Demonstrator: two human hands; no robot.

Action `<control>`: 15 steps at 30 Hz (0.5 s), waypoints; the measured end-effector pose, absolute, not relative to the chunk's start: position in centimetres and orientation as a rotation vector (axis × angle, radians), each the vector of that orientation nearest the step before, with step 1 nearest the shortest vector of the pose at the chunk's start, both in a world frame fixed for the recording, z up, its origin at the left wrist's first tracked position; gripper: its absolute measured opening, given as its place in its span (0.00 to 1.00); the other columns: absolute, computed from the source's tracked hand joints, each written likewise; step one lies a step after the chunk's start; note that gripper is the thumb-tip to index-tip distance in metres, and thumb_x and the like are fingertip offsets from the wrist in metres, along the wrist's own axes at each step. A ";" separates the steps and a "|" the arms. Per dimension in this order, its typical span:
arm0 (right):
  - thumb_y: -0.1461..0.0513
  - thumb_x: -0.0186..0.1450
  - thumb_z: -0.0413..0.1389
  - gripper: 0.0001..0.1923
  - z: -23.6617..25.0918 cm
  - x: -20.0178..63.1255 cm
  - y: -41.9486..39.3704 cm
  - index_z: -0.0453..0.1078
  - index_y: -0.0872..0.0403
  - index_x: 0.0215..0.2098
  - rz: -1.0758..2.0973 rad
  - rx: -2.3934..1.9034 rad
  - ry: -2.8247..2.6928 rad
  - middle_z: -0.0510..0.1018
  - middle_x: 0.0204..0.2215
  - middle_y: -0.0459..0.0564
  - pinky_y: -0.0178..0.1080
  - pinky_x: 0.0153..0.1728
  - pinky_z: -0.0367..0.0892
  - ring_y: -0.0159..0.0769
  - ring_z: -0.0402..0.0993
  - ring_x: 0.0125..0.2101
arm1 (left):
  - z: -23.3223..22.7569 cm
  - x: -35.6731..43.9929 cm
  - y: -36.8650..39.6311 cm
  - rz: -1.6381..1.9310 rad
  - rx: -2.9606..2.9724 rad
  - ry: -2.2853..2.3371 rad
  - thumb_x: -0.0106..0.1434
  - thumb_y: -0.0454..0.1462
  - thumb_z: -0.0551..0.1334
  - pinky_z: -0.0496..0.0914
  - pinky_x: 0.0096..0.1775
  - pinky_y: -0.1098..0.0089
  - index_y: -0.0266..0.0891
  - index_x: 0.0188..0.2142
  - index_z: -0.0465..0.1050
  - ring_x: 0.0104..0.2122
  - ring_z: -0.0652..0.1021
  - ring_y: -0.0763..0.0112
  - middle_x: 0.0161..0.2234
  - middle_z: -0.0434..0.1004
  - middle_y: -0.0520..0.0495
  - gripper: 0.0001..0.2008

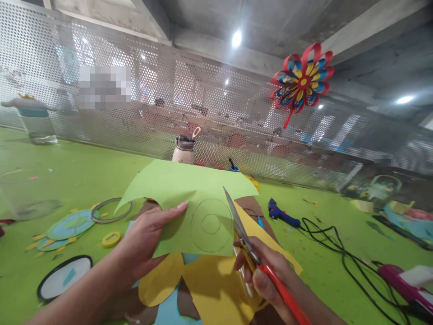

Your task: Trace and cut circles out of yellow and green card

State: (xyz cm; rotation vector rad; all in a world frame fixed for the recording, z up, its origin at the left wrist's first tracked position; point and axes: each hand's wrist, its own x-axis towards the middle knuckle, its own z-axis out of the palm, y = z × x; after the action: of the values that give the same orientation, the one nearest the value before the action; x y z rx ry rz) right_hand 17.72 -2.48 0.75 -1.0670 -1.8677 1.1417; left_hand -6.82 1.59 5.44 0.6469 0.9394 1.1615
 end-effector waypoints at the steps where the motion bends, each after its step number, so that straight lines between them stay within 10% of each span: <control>1: 0.42 0.65 0.50 0.30 0.7 17.7 -2.5 0.62 0.50 0.57 1.146 -1.070 -1.859 0.72 0.37 0.53 0.37 0.30 0.66 0.35 0.67 0.30 | 5.4 -6.8 1.6 1.164 0.640 0.930 0.57 0.31 0.66 0.75 0.20 0.72 0.29 0.45 0.77 0.22 0.82 0.62 0.23 0.83 0.47 0.14; 15: 0.42 0.64 0.52 0.27 0.2 17.8 -2.4 0.65 0.50 0.52 1.145 -1.067 -1.843 0.72 0.37 0.52 0.38 0.31 0.65 0.35 0.67 0.29 | 5.3 -6.7 1.5 1.149 0.642 0.953 0.56 0.32 0.67 0.73 0.17 0.73 0.30 0.44 0.77 0.20 0.81 0.62 0.23 0.83 0.46 0.14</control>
State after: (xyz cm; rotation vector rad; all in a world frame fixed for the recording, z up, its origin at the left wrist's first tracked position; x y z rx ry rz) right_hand 17.80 -2.42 0.23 -1.0665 -1.8430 1.1451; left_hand -6.75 1.47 5.29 0.6422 0.9533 1.1493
